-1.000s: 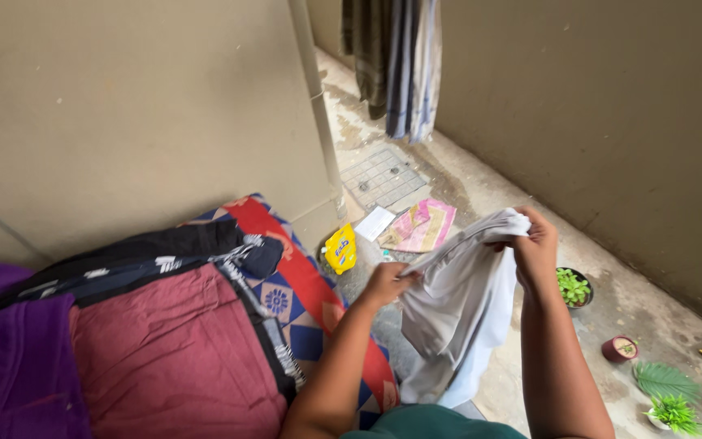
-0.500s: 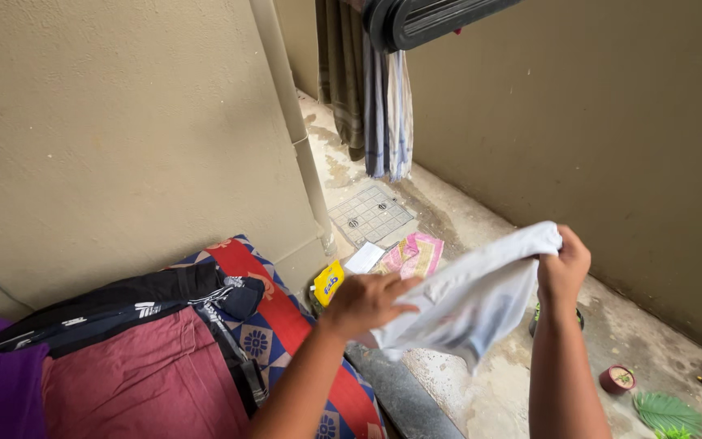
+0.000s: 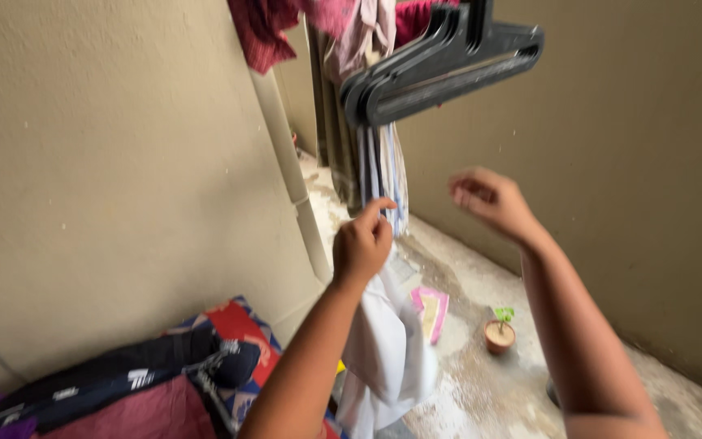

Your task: The person hangs several pieces of clothing on a clothesline. They pick up a black shirt, place it on a hanger, and hang it on the line. They repeat this process with a green shirt and a white shirt, adjusting each item on the hanger before placing it on the line.

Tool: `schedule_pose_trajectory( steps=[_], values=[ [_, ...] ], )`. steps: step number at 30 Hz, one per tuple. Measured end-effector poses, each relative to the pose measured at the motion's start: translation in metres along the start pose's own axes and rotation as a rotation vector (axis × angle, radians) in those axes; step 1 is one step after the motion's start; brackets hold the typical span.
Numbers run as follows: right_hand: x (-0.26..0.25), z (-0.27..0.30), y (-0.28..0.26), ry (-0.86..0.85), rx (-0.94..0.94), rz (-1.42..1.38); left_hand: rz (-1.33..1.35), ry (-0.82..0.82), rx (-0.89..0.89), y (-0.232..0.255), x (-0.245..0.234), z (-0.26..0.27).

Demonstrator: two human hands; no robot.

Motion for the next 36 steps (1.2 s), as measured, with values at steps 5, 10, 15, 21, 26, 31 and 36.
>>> schedule_pose_trajectory(
  steps=[5, 10, 15, 21, 26, 31, 36],
  values=[
    [-0.076, -0.117, -0.012, 0.379, -0.223, -0.037, -0.065, 0.242, -0.086, 0.027, -0.024, -0.092],
    [-0.118, -0.192, -0.021, 0.562, -0.448, 0.315, -0.251, 0.329, 0.003, 0.046, -0.030, -0.142],
    [-0.131, -0.226, -0.021, 0.624, -0.396, 0.593, -0.359, 0.239, -0.088, 0.029, -0.005, -0.160],
    [-0.120, -0.232, -0.038, 0.604, -0.437, 0.808, -0.427, 0.259, -0.035, 0.019, 0.005, -0.161],
    [-0.120, -0.229, -0.043, 0.574, -0.327, 0.505, -0.427, 0.273, -0.030, 0.014, 0.012, -0.162],
    [-0.128, -0.231, -0.059, 0.541, -0.379, 0.479, -0.408, 0.266, -0.027, 0.028, 0.010, -0.161],
    [-0.139, -0.231, -0.067, 0.573, -0.428, 0.432, -0.365, 0.290, 0.065, 0.058, 0.005, -0.150]
  ],
)
Point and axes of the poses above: each hand's wrist, its own z-axis away from the middle knuckle, its own x-axis out of the palm, y = z × x, the point moved 4 cm from there along -z, towards the middle knuckle, and after that the axes turned 14 degrees about -z, right-handed, at the moved point
